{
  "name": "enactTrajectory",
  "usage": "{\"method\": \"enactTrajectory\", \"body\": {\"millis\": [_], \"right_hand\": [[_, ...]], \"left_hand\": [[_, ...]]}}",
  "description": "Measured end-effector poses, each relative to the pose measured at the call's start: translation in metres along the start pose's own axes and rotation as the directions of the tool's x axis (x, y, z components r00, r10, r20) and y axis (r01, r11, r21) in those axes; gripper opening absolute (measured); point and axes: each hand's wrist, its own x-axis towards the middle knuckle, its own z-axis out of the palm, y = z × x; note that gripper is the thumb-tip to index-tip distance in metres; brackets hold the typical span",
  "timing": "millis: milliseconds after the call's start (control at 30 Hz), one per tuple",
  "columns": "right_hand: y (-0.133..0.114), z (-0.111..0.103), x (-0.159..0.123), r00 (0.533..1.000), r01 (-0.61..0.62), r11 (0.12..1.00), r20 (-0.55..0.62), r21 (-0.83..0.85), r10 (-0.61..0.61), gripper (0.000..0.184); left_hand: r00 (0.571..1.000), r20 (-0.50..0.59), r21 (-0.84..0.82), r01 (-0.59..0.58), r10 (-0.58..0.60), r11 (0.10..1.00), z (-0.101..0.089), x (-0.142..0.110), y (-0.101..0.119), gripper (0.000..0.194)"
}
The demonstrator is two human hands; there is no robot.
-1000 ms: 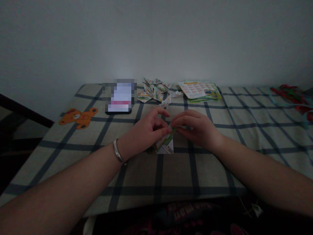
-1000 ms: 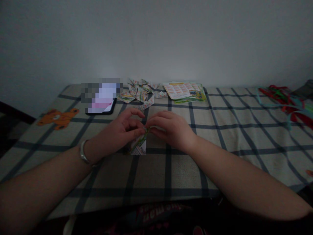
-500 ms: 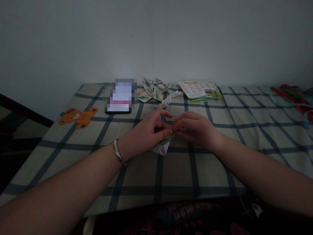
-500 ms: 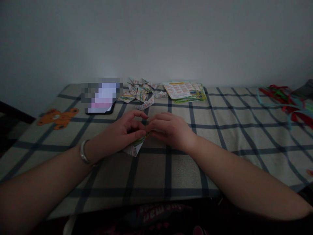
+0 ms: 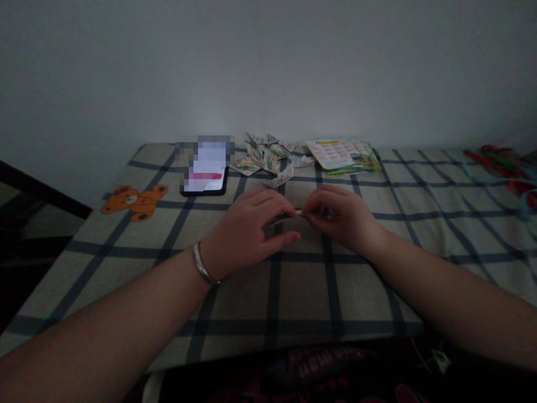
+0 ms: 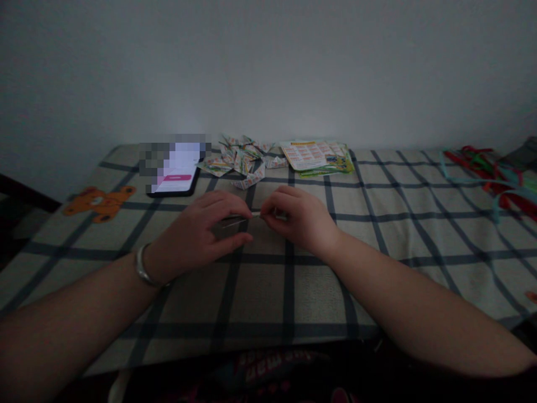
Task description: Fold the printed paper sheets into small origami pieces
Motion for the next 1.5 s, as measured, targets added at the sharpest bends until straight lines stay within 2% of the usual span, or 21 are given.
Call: {"method": "enactTrajectory", "body": {"millis": [100, 267, 533, 733, 900, 1033, 1267, 1500], "right_hand": [[-0.002, 0.001, 0.0, 1.0, 0.005, 1.0, 0.007, 0.01, -0.005, 0.005], [-0.006, 0.002, 0.0, 1.0, -0.018, 1.0, 0.023, -0.011, 0.018, 0.004], [-0.008, 0.001, -0.001, 0.999, -0.016, 0.997, 0.037, 0.07, 0.014, 0.003], [-0.01, 0.002, 0.0, 0.99, -0.135, 0.975, 0.059, 0.176, 0.126, 0.006], [-0.01, 0.008, 0.001, 0.942, -0.336, 0.876, 0.126, 0.347, 0.311, 0.01], [-0.009, 0.01, 0.002, 0.896, -0.443, 0.767, 0.231, 0.464, 0.378, 0.016], [-0.005, 0.011, 0.005, 0.862, -0.506, 0.645, 0.314, 0.573, 0.398, 0.019], [-0.006, 0.011, 0.006, 0.804, -0.59, 0.554, 0.367, 0.588, 0.467, 0.019]], "left_hand": [[0.999, -0.044, 0.179, -0.018, 0.026, 0.984, 0.002, 0.0, 0.003, 0.007], [0.997, -0.051, 0.313, -0.045, 0.064, 0.949, 0.001, 0.0, 0.003, 0.003], [0.994, -0.08, 0.306, -0.043, 0.07, 0.951, 0.002, 0.0, 0.001, 0.003], [0.991, -0.097, 0.289, -0.057, 0.089, 0.956, 0.002, 0.001, 0.002, 0.006], [0.976, -0.098, 0.358, -0.147, 0.193, 0.922, 0.001, 0.0, 0.002, 0.01], [0.957, -0.07, 0.415, -0.228, 0.281, 0.881, 0.0, 0.0, 0.001, 0.01], [0.912, -0.021, 0.467, -0.354, 0.411, 0.81, -0.003, 0.001, -0.001, 0.007], [0.888, 0.005, 0.46, -0.41, 0.459, 0.788, -0.002, -0.001, -0.002, 0.008]]}}
